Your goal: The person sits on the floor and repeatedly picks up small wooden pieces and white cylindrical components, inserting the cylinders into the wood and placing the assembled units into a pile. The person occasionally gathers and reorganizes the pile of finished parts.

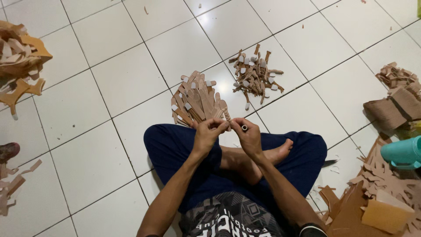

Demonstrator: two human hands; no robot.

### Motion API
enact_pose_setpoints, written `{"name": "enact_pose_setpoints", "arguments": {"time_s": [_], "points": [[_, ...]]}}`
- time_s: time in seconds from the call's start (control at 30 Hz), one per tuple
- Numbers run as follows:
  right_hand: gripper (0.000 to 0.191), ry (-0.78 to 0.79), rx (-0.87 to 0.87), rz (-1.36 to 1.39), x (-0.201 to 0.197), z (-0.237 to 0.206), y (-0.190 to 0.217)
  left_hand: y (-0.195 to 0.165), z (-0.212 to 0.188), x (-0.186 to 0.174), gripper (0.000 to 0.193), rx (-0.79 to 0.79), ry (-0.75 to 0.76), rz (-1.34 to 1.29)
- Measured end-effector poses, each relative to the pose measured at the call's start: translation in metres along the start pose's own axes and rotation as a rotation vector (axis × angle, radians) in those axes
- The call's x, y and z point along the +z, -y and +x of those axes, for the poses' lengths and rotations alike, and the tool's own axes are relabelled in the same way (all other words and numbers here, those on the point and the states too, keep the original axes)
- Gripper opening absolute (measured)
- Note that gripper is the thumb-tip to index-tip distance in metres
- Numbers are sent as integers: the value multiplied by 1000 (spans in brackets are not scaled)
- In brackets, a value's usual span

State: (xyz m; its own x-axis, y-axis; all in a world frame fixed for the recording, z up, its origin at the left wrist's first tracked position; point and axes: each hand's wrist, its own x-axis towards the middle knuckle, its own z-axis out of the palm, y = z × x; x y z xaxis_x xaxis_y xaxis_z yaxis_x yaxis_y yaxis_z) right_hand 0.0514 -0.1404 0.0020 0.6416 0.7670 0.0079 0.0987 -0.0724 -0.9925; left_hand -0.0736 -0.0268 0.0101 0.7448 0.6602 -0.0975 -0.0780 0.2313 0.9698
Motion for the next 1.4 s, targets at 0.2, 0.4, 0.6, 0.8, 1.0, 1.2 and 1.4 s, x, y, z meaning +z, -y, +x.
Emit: {"name": "enact_pose_setpoints", "arguments": {"time_s": [0.2,0.4,0.6,0.8,1.0,1.2,1.4], "points": [[21,26,-73,-52,-1,-4,15,9,-4,7,38,10,-135,-82],[20,96,-30,-169,-17,5,14,-6,-8,6,33,71,-93,279],[22,63,7,48,-19,5,4,-24,-9,10,29,74,18,278],[24,28,-47,-67,-12,-5,7,-27,-19,13,25,19,-91,647],[26,33,-73,-72,-4,-12,1,-10,-24,3,27,37,-47,426],[22,91,-94,-125,-6,-8,-1,-3,-22,-4,26,13,-58,391],[17,147,-148,-281,-16,-7,18,-7,-28,-2,21,86,-123,549]]}}
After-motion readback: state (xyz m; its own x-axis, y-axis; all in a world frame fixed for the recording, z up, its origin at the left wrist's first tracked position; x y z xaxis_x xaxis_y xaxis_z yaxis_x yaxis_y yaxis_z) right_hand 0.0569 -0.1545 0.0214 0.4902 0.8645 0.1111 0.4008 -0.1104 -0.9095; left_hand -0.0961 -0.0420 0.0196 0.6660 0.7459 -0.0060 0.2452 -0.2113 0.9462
